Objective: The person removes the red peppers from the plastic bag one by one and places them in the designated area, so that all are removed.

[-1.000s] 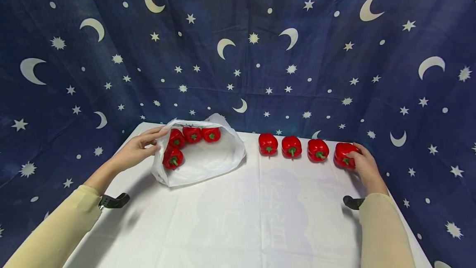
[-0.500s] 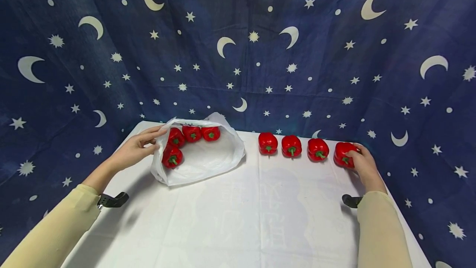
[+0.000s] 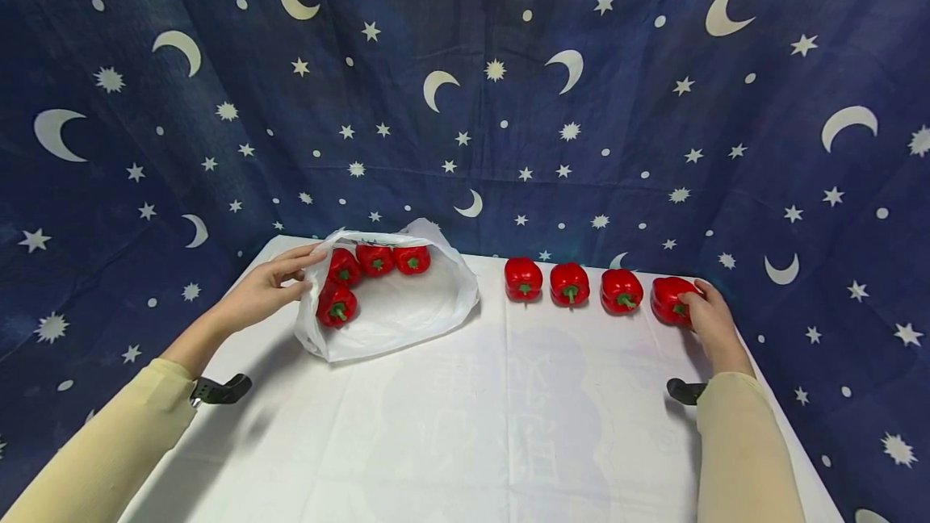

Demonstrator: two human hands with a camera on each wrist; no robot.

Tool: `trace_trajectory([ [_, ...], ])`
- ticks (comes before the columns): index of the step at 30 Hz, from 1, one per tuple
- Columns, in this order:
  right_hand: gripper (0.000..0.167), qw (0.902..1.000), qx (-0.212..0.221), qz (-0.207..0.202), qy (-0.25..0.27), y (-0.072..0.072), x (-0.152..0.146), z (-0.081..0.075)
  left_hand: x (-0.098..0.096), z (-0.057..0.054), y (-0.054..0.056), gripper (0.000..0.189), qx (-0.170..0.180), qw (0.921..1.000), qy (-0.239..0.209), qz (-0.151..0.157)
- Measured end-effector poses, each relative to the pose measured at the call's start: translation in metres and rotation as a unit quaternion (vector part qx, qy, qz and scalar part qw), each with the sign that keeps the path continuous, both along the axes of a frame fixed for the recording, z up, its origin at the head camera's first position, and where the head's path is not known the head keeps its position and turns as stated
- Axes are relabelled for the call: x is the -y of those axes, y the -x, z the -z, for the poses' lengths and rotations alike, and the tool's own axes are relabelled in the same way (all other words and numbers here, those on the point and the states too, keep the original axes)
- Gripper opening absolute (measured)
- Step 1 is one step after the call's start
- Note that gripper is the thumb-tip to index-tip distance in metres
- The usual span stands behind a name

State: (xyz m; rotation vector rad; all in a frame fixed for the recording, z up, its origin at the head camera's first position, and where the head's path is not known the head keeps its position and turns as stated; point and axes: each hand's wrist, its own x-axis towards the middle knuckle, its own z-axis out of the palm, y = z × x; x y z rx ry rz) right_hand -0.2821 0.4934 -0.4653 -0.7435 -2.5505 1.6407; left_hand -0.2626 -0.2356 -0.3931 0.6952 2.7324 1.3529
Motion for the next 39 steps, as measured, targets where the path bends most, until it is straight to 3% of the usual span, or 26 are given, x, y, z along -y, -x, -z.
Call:
trace_trajectory([
  [6,0.076,0.9999,-0.006,0.011,-0.004,0.012,-0.013,0.014,0.001,0.000,0.000,0.051,-0.007,0.9999,-0.008,0.001],
  [10,0.078,0.9999,-0.013,0.009,-0.001,0.011,-0.017,0.014,0.001,-0.001,-0.001,0.051,-0.010,0.9999,-0.011,0.003],
  [15,0.076,0.9986,-0.035,0.011,-0.038,-0.002,-0.005,-0.008,0.001,-0.003,-0.002,0.051,-0.014,0.9998,-0.012,0.004],
  [20,0.077,0.9946,-0.070,-0.013,-0.076,-0.014,0.004,-0.028,0.001,-0.004,-0.001,0.051,-0.016,0.9998,-0.008,0.000],
  [30,0.077,0.9878,-0.122,-0.043,-0.088,-0.020,0.027,-0.051,0.000,-0.002,-0.001,0.051,-0.014,0.9999,-0.007,-0.004],
  [39,0.068,0.9662,-0.215,-0.104,-0.097,-0.022,0.083,-0.076,0.001,-0.001,0.001,0.051,-0.005,0.9999,-0.001,-0.009],
])
